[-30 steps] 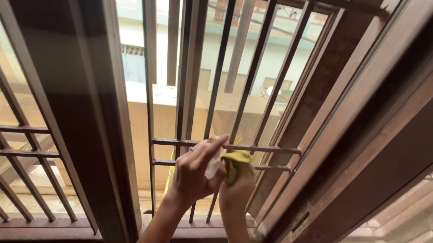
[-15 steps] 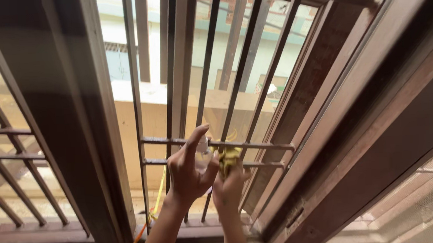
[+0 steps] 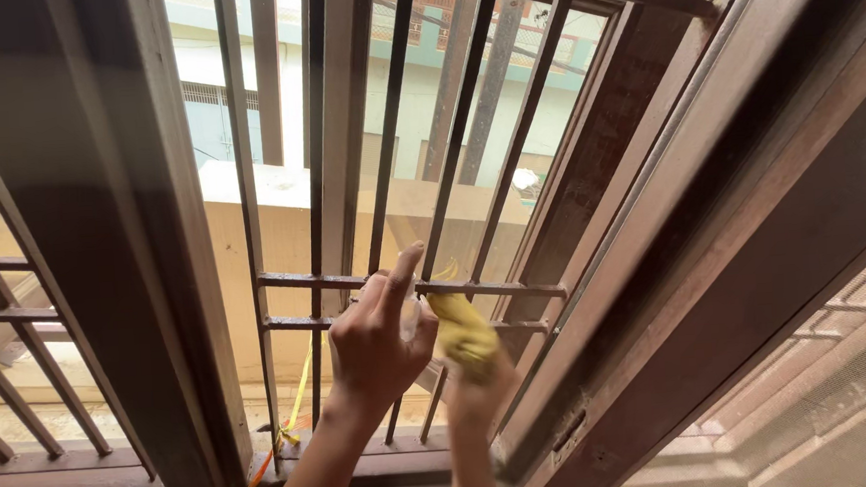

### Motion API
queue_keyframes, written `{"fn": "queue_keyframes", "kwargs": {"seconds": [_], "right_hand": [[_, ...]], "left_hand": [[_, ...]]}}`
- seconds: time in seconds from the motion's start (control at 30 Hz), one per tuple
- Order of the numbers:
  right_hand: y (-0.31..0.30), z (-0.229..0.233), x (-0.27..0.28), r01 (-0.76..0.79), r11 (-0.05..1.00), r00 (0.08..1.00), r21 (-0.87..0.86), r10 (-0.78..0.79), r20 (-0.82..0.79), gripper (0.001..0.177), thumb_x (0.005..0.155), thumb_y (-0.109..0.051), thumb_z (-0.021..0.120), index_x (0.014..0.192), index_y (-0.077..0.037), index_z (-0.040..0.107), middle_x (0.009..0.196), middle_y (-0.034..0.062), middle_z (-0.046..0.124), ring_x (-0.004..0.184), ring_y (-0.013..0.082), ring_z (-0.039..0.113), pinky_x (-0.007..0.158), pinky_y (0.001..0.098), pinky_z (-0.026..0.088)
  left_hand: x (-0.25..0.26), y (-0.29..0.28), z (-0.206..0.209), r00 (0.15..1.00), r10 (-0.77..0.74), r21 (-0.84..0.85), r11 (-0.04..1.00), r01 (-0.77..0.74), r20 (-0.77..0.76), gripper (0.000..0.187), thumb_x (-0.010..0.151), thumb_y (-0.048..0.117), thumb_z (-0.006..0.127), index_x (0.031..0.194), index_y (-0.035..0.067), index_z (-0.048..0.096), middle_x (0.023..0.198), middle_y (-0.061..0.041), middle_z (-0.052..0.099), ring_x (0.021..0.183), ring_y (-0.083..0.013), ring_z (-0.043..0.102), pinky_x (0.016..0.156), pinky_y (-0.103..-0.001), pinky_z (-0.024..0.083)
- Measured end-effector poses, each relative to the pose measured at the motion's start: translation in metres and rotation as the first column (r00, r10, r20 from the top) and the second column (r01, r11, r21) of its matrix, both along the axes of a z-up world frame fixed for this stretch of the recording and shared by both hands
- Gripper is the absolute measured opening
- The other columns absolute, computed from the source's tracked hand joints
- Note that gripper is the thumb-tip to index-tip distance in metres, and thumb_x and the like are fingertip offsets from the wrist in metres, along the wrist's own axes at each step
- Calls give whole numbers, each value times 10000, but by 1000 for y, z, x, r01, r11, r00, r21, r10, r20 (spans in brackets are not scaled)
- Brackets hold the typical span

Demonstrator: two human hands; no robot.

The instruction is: The person cleans a metal window grille by repeatedly spraying a clear liquid from a small bottle and wiping the bars with a yellow cloth. The person works methodically across different sections of the grille, alternating between spraying and wiping motions.

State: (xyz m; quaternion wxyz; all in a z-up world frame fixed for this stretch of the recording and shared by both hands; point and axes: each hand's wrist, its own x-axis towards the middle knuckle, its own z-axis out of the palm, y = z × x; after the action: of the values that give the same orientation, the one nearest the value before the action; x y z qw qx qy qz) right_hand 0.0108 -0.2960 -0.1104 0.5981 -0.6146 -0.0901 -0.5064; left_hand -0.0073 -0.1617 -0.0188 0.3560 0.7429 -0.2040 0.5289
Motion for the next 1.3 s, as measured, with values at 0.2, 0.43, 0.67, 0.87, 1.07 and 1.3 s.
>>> {"fn": "queue_keyframes", "kwargs": {"seconds": [0.2, 0.43, 0.67, 0.87, 1.07, 1.3], "right_hand": [[-16, 19, 14, 388, 879, 834, -278, -463, -300, 209, 838, -54, 753, 977, 33, 625, 842, 84, 729, 701, 192, 718, 650, 268, 557], [3, 0, 38, 265, 886, 884, -380, -380, -271, 161, 796, 5, 718, 939, 20, 644, 946, 151, 646, 873, 283, 662, 823, 426, 503], [7, 25, 18, 323, 866, 910, -382, -395, -126, 246, 776, -12, 712, 1010, 40, 657, 973, 173, 650, 872, 324, 673, 758, 441, 524], [-7, 21, 12, 222, 905, 938, -363, -300, -174, 235, 808, 46, 646, 1027, -16, 705, 996, 121, 725, 866, 225, 723, 789, 359, 586], [-41, 29, -17, 447, 880, 872, -162, -469, -139, 211, 848, 38, 622, 1052, 0, 662, 982, 120, 731, 851, 244, 723, 712, 366, 582], [-43, 35, 24, 375, 827, 839, -419, -495, -227, 96, 813, 34, 662, 907, 12, 665, 917, 167, 707, 848, 335, 704, 792, 420, 563]], "left_hand": [[5, -4, -3, 999, 52, 6, 999, -52, 5, 703, 837, 133, 662, 1509, 177, 459, 902, -87, 677, 675, -223, 683, 602, -367, 593], [5, -9, -4, 993, 92, -12, 996, -92, 73, 697, 846, 128, 648, 1515, 175, 457, 934, -96, 676, 701, -226, 690, 611, -359, 593], [10, -14, -3, 978, 201, 24, 979, -203, 46, 679, 824, 125, 657, 1478, 166, 484, 909, -132, 676, 591, -210, 653, 518, -338, 575], [5, -13, -3, 994, 107, -12, 994, -107, 18, 696, 829, 119, 655, 1500, 156, 475, 888, -92, 662, 645, -217, 670, 566, -354, 585], [8, -14, -4, 994, 99, -37, 995, -97, 54, 674, 842, 111, 650, 1494, 153, 487, 909, -96, 669, 712, -217, 706, 605, -347, 603], [10, -18, -5, 983, 155, -45, 988, -151, 101, 650, 848, 115, 643, 1481, 146, 497, 966, -136, 687, 747, -249, 715, 627, -355, 605]]}}
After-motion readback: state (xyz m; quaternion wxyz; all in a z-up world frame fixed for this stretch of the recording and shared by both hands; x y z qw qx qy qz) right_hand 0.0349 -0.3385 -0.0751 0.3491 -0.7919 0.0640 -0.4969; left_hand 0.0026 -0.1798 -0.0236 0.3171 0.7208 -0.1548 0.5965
